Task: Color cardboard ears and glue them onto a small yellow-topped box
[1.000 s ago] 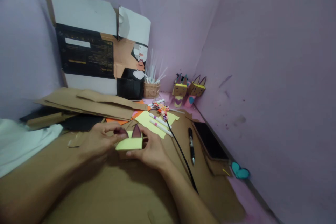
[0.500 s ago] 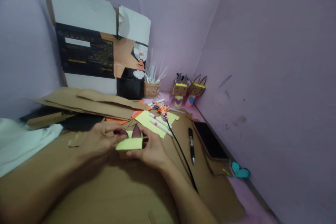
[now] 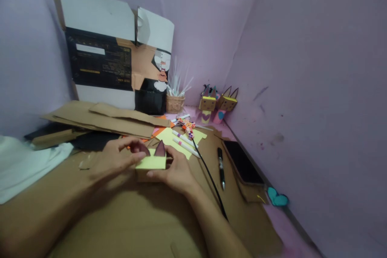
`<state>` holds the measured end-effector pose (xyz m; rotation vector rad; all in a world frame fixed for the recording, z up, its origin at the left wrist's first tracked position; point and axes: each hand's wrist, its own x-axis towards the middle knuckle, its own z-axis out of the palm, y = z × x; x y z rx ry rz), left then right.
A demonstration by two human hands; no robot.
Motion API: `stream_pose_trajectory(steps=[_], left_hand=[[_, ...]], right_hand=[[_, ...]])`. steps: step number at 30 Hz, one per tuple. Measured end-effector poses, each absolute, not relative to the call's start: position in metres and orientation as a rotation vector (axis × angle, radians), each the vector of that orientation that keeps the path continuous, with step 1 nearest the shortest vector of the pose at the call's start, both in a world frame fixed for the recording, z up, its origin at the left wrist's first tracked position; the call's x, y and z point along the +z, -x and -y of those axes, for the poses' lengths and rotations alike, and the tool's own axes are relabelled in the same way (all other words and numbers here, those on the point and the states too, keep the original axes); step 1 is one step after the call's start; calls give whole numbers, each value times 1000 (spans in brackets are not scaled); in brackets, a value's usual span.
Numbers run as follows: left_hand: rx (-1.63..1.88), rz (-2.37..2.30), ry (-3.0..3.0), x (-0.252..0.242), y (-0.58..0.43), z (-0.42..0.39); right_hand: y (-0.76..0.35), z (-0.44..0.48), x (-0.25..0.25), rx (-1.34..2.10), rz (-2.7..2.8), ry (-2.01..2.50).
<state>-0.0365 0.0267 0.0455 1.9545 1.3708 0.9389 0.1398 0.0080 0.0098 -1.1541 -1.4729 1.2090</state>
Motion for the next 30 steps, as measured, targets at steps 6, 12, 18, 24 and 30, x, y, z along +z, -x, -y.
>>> stream_pose_trajectory(steps=[6,12,18,24,30], left_hand=[[940,-1171,-1751,41,45,-33],[909,-1186,-1765,42,36,-30],[1000,-1222,-1795,43,32,-27],[1046,-1182,-1638,43,30,-27],[1036,-1218,-1572,41,27,-26]], right_hand=[[-144,-11,11,1225,1381,1066],[-139,-8,13,1102,1481,1169],[-137,-7,11,1075,1546,1121],[-136,-5,13,1077,1562,1111],[-135,-5,10,1106,1542,1133]])
